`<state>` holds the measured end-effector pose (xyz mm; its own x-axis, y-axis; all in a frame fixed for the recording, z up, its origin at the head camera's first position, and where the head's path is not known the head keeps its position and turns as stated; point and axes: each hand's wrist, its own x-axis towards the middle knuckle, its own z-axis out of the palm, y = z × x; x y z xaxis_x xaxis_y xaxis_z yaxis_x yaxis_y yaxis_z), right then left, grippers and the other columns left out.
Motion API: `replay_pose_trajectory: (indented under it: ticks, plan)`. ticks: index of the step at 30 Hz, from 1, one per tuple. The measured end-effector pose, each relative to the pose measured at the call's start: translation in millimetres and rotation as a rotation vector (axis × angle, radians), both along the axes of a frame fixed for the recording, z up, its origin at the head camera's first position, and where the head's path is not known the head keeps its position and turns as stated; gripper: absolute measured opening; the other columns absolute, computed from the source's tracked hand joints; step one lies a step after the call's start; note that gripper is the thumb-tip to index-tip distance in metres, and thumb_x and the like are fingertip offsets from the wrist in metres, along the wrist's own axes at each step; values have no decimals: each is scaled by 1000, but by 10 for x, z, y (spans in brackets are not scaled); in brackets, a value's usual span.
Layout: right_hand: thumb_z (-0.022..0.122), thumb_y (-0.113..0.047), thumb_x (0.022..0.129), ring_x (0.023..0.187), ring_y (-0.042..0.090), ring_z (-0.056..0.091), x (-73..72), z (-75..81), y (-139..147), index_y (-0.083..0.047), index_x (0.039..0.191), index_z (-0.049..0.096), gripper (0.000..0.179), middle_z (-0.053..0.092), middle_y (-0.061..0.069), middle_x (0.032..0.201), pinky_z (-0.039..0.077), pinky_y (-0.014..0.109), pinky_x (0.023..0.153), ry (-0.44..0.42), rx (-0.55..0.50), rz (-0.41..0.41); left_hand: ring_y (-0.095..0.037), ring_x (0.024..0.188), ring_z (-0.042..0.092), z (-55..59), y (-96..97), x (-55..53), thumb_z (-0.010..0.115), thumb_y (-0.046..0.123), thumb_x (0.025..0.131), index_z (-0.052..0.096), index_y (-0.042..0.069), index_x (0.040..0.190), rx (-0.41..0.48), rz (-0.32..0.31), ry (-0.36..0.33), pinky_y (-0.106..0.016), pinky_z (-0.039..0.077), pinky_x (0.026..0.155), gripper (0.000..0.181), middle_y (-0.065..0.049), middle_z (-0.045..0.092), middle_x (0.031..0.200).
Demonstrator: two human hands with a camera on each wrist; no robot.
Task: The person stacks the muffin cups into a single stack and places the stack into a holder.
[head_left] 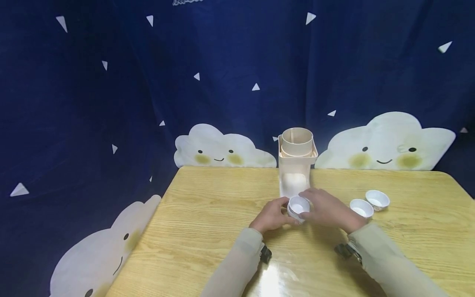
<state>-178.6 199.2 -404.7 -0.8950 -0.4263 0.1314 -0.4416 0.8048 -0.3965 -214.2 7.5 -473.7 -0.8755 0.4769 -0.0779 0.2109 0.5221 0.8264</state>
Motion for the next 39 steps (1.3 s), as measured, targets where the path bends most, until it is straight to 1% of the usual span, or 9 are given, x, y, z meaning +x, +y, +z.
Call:
replay_pose_trajectory:
  ticks: [3,7,13,21,25,29,33,36,39]
  plan:
    - [78,-25,80,108,37,65,13,-17,10,6,128,60,60,66,24,122,53,50,90,-20,9,-15,-11,100,66,6,-2,15,88,20,73,66,23,121,7,-9,1,-19,51,74,53,6,70,111]
    - [77,-26,82,118,46,60,20,-27,28,7,136,52,68,60,30,131,49,57,98,-37,2,-16,-7,96,65,19,4,27,88,20,74,66,22,122,10,-12,3,-18,50,74,53,6,70,111]
    - [75,-27,84,127,49,53,35,-41,76,5,138,51,67,57,30,136,43,61,105,-61,-20,-26,-9,100,65,14,5,35,88,21,73,65,24,123,6,0,-1,-19,49,78,55,7,70,113]
    - [69,-29,91,126,49,53,59,-31,263,5,136,53,59,58,29,134,43,62,103,-67,-66,-50,-15,111,65,-2,-7,28,88,22,73,63,27,128,20,9,-20,-27,49,92,61,7,69,119]
    - [67,-33,93,122,49,56,66,-22,403,4,137,52,60,57,30,135,46,61,99,-100,-80,-75,-14,113,64,0,-16,27,89,25,73,62,28,130,7,15,-26,-30,48,96,63,8,68,121]
    - [66,-35,93,115,48,59,73,-17,536,4,138,50,62,55,32,136,49,60,94,-119,-71,-97,-14,112,64,24,-32,27,89,28,72,60,29,131,6,12,-22,-28,49,94,66,8,68,120]
    - [67,-34,93,114,50,59,78,-17,658,6,139,49,63,53,33,137,49,60,92,-130,-78,-106,-15,114,64,51,-54,29,89,27,72,60,36,130,60,-5,-39,-27,49,88,65,9,68,118]
    - [65,-34,95,115,53,57,92,-30,761,7,140,47,63,51,34,138,49,61,90,-156,-73,-127,-13,108,64,63,-56,31,87,28,74,61,40,127,98,-15,-72,-26,51,79,61,9,67,115]
    - [64,-34,96,116,54,56,103,-47,889,7,140,46,64,50,36,139,50,61,88,-176,-60,-159,-11,102,65,68,-45,31,86,29,75,64,40,124,103,-7,-84,-24,51,75,54,9,67,112]
